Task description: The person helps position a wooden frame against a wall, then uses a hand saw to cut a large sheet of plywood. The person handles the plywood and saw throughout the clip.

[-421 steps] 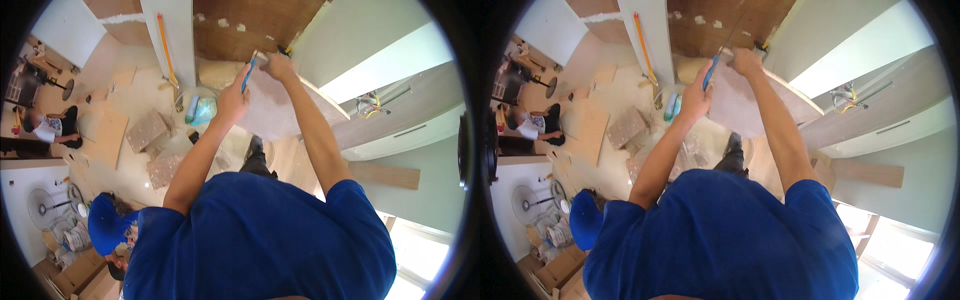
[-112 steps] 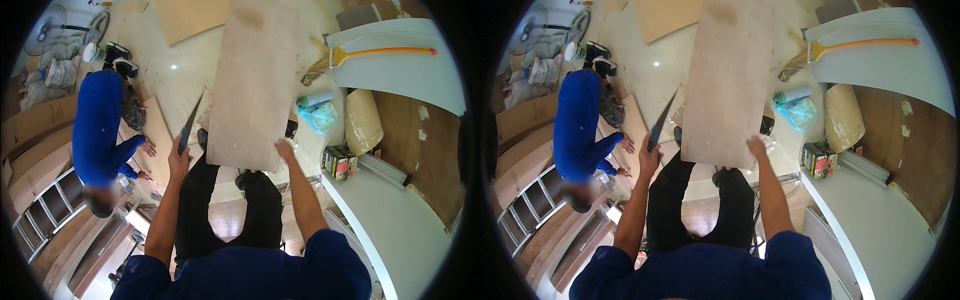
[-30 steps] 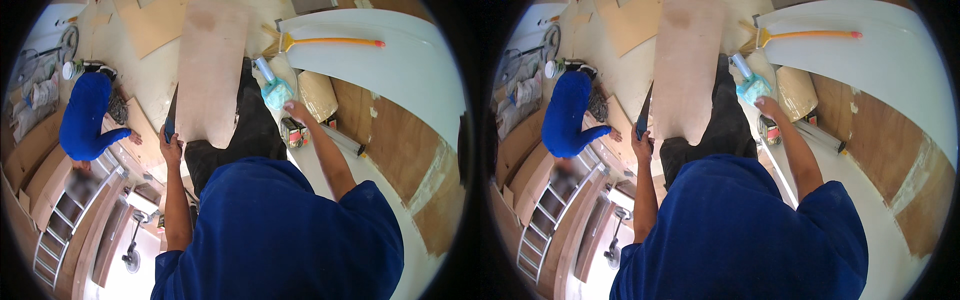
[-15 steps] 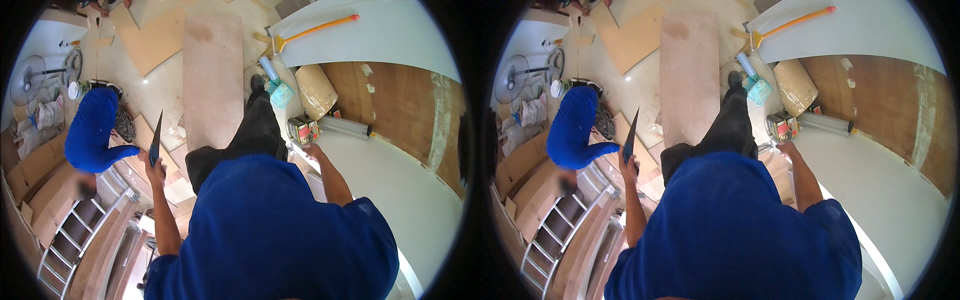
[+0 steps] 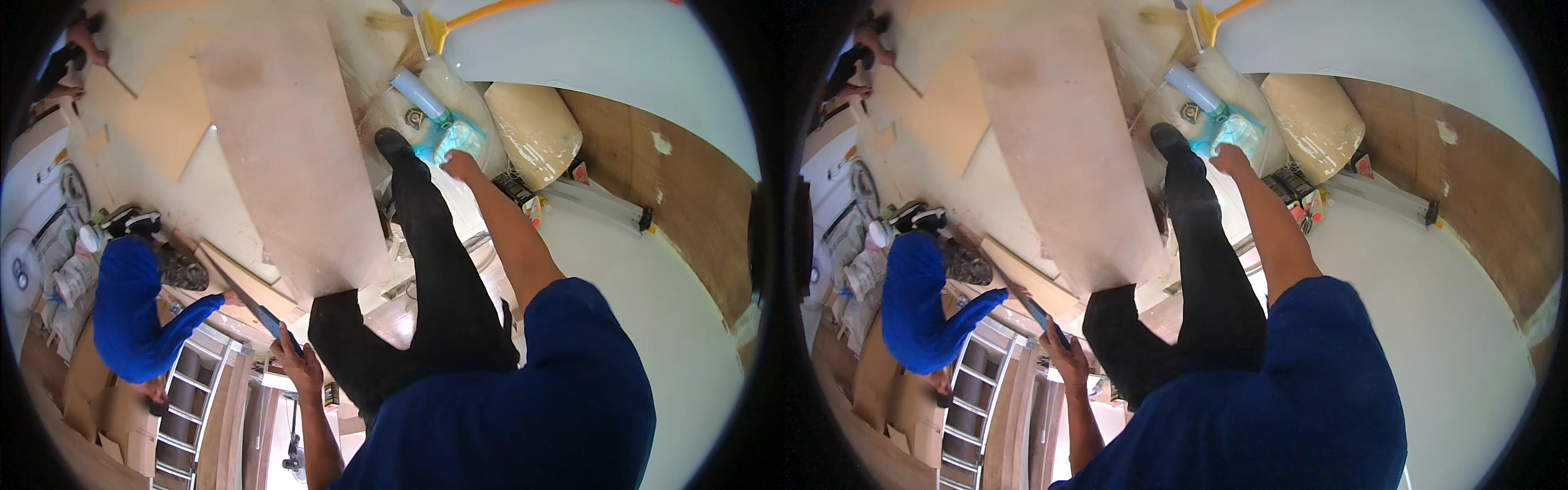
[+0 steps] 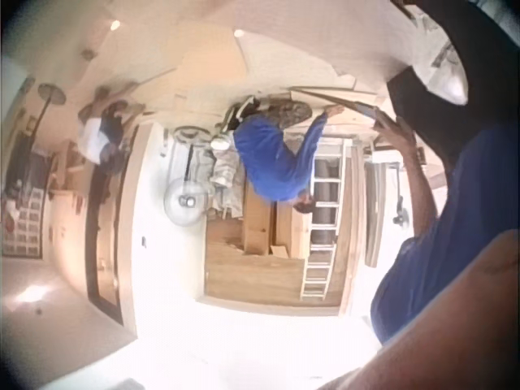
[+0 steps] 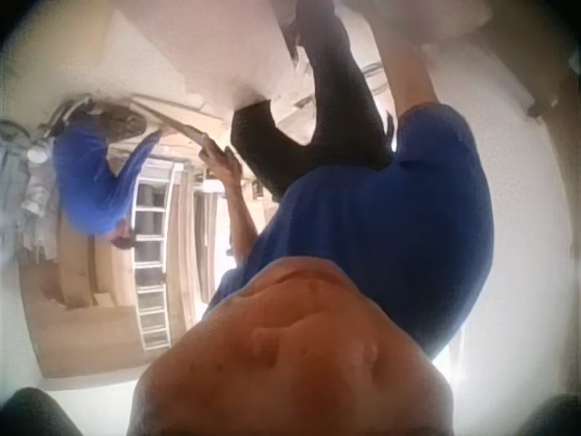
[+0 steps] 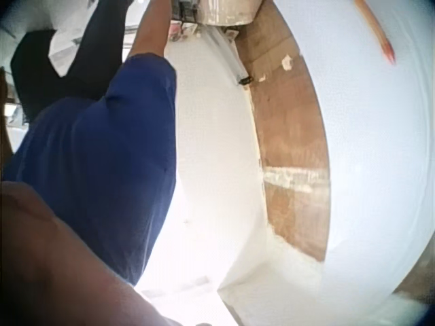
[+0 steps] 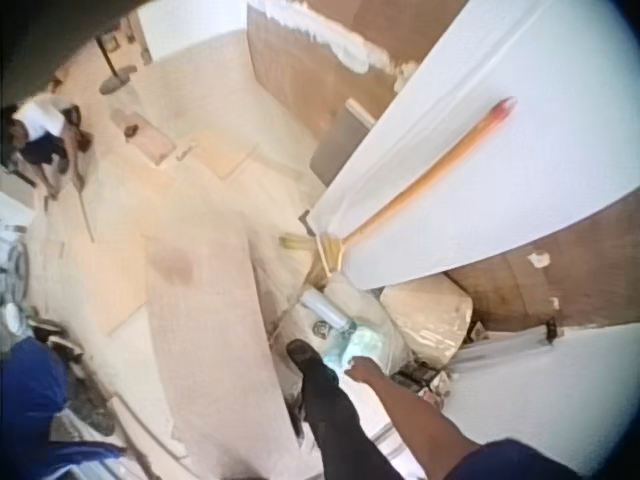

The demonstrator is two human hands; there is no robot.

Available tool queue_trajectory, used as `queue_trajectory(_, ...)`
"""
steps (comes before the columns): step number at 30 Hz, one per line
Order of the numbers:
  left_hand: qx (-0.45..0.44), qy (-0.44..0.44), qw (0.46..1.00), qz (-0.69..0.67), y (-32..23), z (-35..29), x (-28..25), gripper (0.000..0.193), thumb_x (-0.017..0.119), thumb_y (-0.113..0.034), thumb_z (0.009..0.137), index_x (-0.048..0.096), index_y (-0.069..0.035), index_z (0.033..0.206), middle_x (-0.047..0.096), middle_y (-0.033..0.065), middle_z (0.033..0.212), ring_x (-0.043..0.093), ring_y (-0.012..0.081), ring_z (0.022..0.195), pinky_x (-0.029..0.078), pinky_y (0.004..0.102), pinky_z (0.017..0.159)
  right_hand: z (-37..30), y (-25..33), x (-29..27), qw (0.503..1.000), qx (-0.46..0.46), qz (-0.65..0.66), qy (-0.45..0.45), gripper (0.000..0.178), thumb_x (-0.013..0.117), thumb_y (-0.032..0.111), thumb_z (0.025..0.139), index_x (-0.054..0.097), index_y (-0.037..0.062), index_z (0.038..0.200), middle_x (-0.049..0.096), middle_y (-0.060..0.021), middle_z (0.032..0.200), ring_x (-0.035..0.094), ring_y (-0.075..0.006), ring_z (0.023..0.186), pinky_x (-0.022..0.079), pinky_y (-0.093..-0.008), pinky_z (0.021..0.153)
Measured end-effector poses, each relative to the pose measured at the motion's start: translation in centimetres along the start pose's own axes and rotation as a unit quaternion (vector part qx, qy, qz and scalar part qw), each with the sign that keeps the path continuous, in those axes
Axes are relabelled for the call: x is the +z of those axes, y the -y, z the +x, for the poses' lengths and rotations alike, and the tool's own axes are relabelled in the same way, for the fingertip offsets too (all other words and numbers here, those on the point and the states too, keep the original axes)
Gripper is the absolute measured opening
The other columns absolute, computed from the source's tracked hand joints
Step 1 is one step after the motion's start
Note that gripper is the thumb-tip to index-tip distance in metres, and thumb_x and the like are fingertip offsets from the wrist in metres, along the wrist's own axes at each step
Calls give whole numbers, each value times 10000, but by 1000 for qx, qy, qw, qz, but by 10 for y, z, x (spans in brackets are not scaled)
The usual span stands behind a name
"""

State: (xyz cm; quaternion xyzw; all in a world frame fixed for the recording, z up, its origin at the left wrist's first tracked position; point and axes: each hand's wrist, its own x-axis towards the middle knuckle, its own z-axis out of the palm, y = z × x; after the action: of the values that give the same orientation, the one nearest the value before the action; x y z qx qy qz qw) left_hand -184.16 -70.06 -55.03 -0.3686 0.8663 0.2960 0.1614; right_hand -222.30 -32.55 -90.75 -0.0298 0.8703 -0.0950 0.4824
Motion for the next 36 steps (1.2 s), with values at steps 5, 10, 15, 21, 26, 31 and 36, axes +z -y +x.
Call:
queue_trajectory(5,-35,13,999,17,-32,65,79,682,578,28,923,370,-49,1568,445,234,1206,494,403,1097,427,507,958,142,-4,18,993,42,35,-109,875,847,431,767,492,-8,1435,595,-279,1387,602,-395,1278,487,-468,1066)
queue_trajectory(10,-53,24,998,32,-28,62,112,616,565,6,957,378,-23,1543,459,252,1243,504,397,1111,431,504,960,237,19,35,976,16,-21,-218,1005,895,434,711,398,27,1483,567,-228,1413,572,-421,1297,471,-502,1088)
queue_trajectory(15,-43,31,997,57,-21,63,101,604,542,5,958,382,-20,1540,478,226,1192,513,368,1065,441,468,896,265,17,3,994,47,-11,-100,964,892,485,687,429,97,1438,552,-164,1427,541,-379,1336,474,-585,1053)
queue_trajectory(21,-11,9,1000,22,-40,75,93,572,538,-56,978,393,6,1527,483,235,1181,522,375,1038,439,463,873,196,-4,-70,967,27,250,48,983,830,604,730,445,91,1475,592,-173,1424,609,-331,1278,480,-546,1062)
queue_trajectory(26,3,27,1000,-11,-46,79,91,563,540,-64,975,402,24,1514,487,233,1206,513,369,1046,437,456,910,109,-65,-89,737,173,622,202,792,716,605,888,528,42,1412,684,-141,1202,704,-280,1047,587,-449,888)
queue_trajectory(31,-7,63,998,-24,-56,85,92,568,524,-25,961,402,22,1514,489,219,1192,513,341,1048,436,438,919,114,-108,-70,659,144,730,108,689,744,569,876,602,26,1276,698,-141,1016,700,-272,845,604,-435,786)
queue_trajectory(36,-28,70,997,-24,-56,81,84,569,526,-15,964,394,23,1517,494,208,1192,524,330,1031,447,427,903,154,-140,-61,508,210,829,101,565,780,469,867,602,55,1208,663,-204,1086,682,-377,923,620,-491,798)
